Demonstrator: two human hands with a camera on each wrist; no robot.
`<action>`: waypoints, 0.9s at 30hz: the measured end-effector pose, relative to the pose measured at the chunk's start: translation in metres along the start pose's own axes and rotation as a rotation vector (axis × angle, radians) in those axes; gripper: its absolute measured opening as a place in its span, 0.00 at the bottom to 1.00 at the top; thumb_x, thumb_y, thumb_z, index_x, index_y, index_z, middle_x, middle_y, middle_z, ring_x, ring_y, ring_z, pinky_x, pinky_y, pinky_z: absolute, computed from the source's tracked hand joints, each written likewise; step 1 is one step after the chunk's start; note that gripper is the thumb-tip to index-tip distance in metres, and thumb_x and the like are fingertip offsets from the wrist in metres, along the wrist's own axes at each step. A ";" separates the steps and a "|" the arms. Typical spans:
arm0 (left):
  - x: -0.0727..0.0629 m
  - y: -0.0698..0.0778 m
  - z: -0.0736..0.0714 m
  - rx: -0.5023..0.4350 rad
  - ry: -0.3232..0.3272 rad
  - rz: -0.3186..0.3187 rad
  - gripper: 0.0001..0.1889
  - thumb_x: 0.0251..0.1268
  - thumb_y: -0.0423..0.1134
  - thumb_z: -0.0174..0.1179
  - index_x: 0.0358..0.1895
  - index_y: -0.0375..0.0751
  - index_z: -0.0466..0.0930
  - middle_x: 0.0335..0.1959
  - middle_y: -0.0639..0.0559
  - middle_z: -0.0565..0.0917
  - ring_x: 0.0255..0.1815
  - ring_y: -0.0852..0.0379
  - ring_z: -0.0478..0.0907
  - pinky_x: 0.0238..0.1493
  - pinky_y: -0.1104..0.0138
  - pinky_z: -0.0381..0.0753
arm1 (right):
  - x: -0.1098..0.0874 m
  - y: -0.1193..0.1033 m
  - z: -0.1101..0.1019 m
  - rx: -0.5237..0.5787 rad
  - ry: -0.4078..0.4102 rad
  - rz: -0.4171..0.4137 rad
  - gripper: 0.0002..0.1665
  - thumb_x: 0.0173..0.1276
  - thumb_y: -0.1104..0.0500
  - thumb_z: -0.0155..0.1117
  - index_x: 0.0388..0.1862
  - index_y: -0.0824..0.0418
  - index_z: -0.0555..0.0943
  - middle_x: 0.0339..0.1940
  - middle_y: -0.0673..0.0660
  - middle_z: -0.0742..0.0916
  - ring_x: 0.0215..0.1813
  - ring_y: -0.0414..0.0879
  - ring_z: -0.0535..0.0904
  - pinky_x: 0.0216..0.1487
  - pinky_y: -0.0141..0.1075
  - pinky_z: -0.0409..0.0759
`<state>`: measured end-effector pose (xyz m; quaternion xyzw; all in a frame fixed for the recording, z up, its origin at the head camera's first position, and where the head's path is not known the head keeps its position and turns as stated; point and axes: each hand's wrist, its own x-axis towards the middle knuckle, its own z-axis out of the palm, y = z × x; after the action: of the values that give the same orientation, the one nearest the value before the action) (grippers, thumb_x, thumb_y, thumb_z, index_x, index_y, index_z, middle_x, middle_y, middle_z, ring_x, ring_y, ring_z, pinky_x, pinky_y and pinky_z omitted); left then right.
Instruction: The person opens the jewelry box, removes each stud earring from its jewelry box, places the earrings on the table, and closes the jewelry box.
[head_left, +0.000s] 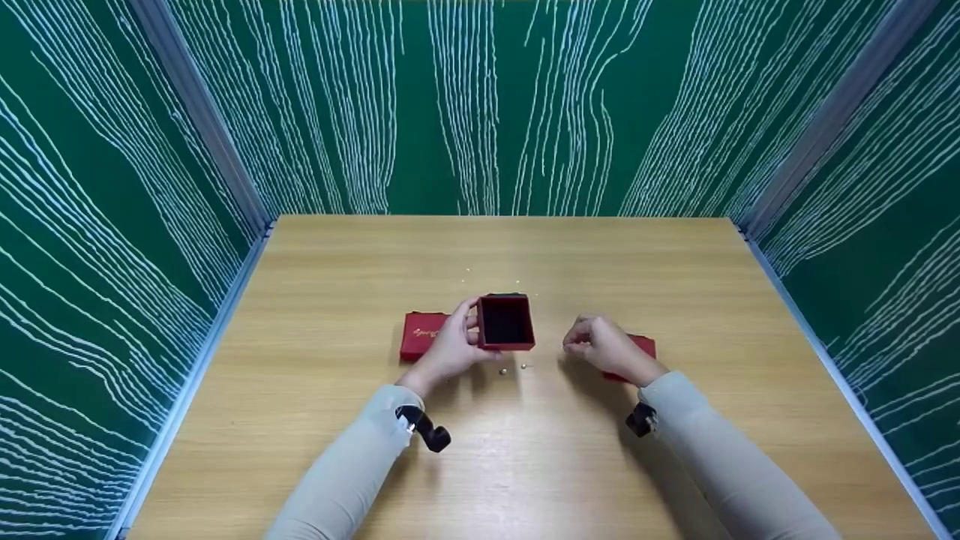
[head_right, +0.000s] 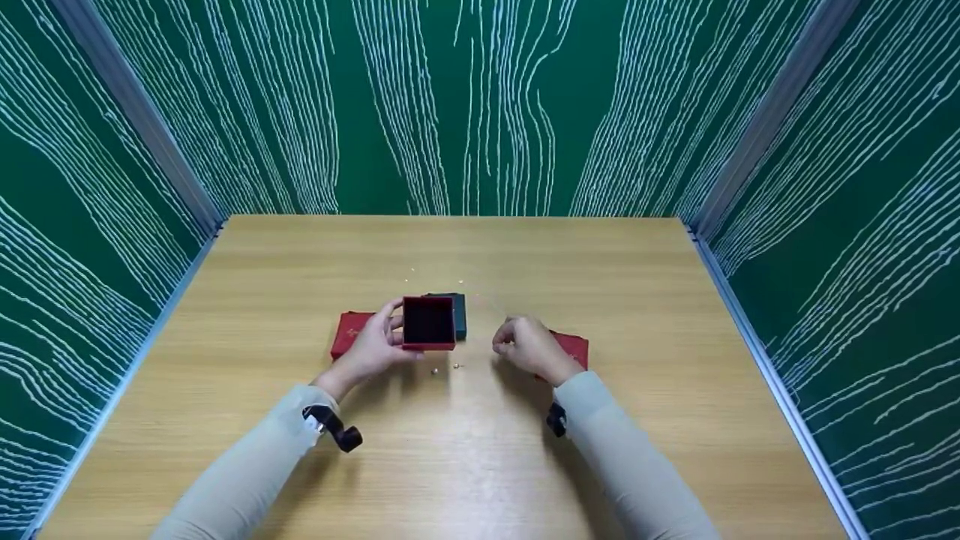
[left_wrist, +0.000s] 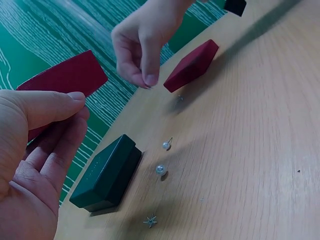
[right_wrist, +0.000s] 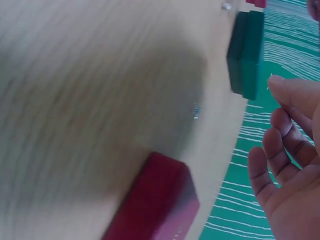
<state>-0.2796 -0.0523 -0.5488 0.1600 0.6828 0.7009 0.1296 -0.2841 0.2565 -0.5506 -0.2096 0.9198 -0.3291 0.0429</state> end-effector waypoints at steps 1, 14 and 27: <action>0.000 0.000 0.000 0.000 0.000 -0.003 0.55 0.50 0.11 0.73 0.84 0.32 0.54 0.69 0.25 0.80 0.61 0.36 0.88 0.59 0.58 0.92 | 0.000 0.001 0.001 -0.004 -0.003 0.003 0.04 0.72 0.69 0.73 0.36 0.65 0.91 0.37 0.56 0.87 0.41 0.44 0.80 0.44 0.33 0.81; 0.000 -0.002 0.000 -0.011 0.006 -0.025 0.57 0.50 0.11 0.73 0.85 0.34 0.54 0.71 0.26 0.80 0.62 0.36 0.88 0.58 0.57 0.92 | 0.005 0.011 0.013 -0.104 -0.057 -0.024 0.05 0.71 0.67 0.74 0.34 0.62 0.92 0.37 0.56 0.90 0.42 0.47 0.85 0.46 0.42 0.86; 0.000 -0.001 0.002 -0.009 0.009 -0.016 0.56 0.50 0.10 0.72 0.84 0.33 0.55 0.69 0.25 0.80 0.61 0.35 0.88 0.59 0.56 0.92 | 0.010 0.014 0.022 -0.182 -0.079 -0.121 0.06 0.67 0.69 0.75 0.30 0.62 0.92 0.32 0.54 0.89 0.37 0.43 0.82 0.44 0.43 0.86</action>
<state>-0.2791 -0.0498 -0.5497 0.1507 0.6816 0.7036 0.1329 -0.2936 0.2493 -0.5759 -0.2807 0.9290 -0.2379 0.0401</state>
